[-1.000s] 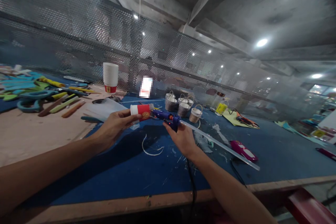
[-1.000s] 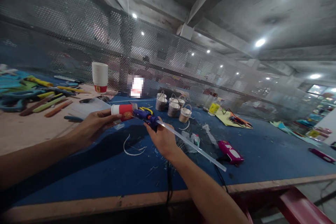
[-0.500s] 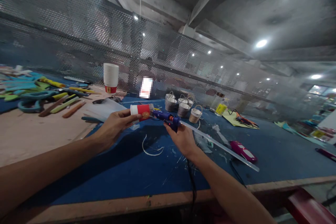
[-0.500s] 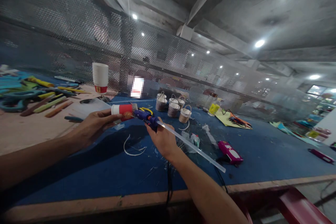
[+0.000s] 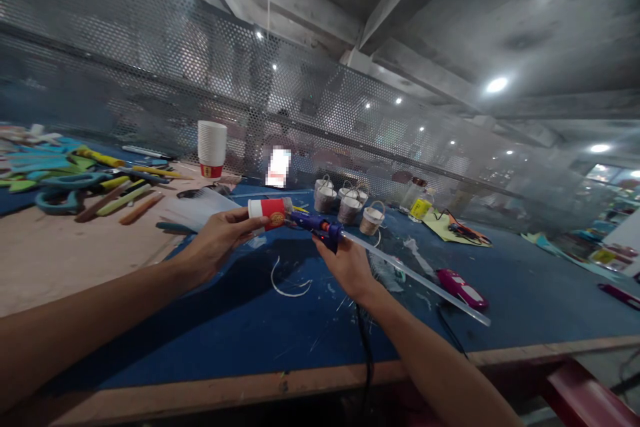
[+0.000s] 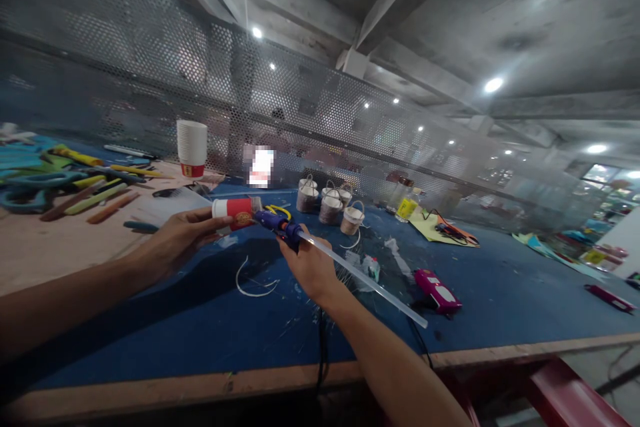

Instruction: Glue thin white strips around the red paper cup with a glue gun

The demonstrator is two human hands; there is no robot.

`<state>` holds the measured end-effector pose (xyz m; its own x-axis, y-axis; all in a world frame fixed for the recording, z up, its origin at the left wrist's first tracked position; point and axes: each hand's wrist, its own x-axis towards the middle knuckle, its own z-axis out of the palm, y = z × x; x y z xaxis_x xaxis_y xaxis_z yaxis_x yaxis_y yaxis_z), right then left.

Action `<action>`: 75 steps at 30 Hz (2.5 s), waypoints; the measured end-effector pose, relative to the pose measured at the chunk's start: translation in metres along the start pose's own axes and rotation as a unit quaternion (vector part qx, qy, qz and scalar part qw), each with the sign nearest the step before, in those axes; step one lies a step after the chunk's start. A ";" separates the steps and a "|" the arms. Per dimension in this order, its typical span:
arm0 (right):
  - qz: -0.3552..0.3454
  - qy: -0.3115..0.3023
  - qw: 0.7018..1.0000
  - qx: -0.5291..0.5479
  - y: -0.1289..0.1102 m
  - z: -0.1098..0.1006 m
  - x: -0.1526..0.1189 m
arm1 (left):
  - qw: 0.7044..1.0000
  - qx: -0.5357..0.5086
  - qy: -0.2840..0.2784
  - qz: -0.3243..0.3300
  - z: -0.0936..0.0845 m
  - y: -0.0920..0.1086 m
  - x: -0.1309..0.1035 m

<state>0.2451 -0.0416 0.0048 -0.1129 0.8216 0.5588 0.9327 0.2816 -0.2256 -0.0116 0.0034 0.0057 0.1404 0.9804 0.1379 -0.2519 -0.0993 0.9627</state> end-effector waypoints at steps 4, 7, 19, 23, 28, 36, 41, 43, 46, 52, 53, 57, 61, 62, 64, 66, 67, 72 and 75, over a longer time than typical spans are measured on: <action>-0.001 0.000 1.000 -0.007 0.001 0.001 0.000 | 1.000 -0.001 -0.002 -0.001 0.001 0.001 0.000; 0.000 0.003 1.000 -0.011 0.003 0.002 0.000 | 1.000 -0.009 0.003 -0.005 0.001 0.001 0.000; 0.006 -0.001 1.000 -0.017 0.001 0.001 -0.001 | 0.999 -0.031 0.008 -0.019 0.003 0.005 -0.002; -0.002 0.002 1.000 -0.015 0.003 0.003 -0.001 | 0.999 -0.030 0.014 -0.021 0.003 0.005 -0.002; 0.005 -0.005 1.000 -0.018 -0.001 0.000 -0.001 | 0.999 -0.034 0.009 -0.018 0.005 0.007 -0.002; 0.011 -0.014 1.000 -0.018 -0.002 -0.001 -0.001 | 0.999 -0.039 0.011 -0.021 0.003 0.007 -0.002; 0.008 -0.018 1.000 -0.018 0.000 -0.001 -0.002 | 0.999 -0.044 0.011 -0.015 0.005 0.009 -0.002; 0.007 -0.021 1.000 -0.016 0.000 -0.002 -0.002 | 0.999 -0.044 0.009 -0.020 0.005 0.009 -0.003; 0.010 -0.028 0.999 -0.014 -0.001 -0.003 -0.002 | 0.999 -0.046 0.003 -0.025 0.003 0.007 -0.001; 0.007 -0.032 0.999 -0.021 -0.003 -0.003 -0.002 | 0.998 -0.046 -0.013 -0.032 -0.003 0.000 0.004; 0.009 -0.033 0.999 -0.024 -0.003 -0.003 -0.002 | 0.998 -0.048 -0.013 -0.033 -0.002 0.000 0.004; 0.012 -0.033 0.999 -0.029 -0.005 -0.005 -0.002 | 0.998 -0.049 -0.004 -0.038 -0.001 0.001 0.002; 0.012 -0.038 0.999 -0.028 -0.004 -0.005 -0.002 | 0.998 -0.045 0.006 -0.044 0.001 0.003 0.001; 0.012 -0.038 0.999 -0.030 -0.004 -0.005 -0.002 | 0.998 -0.044 0.008 -0.044 0.002 0.003 0.001; 0.013 -0.036 0.999 -0.032 -0.004 -0.005 -0.002 | 0.998 -0.043 0.012 -0.046 0.003 0.004 0.000; 0.012 -0.035 0.999 -0.031 -0.004 -0.005 -0.001 | 0.998 -0.044 0.011 -0.049 0.004 0.006 -0.001; 0.011 -0.034 0.999 -0.030 -0.004 -0.005 -0.001 | 0.998 -0.045 0.012 -0.049 0.004 0.006 -0.001; 0.014 -0.021 0.999 -0.026 -0.003 -0.003 -0.001 | 0.998 -0.047 0.013 -0.051 0.005 0.006 -0.002; 0.007 0.004 1.000 -0.005 0.000 -0.001 0.000 | 0.998 -0.047 0.008 -0.049 0.005 0.003 -0.002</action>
<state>0.2456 -0.0420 0.0054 -0.0968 0.8218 0.5616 0.9376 0.2646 -0.2256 -0.0077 0.0001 0.0099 0.1544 0.9872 0.0404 -0.3269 0.0124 0.9450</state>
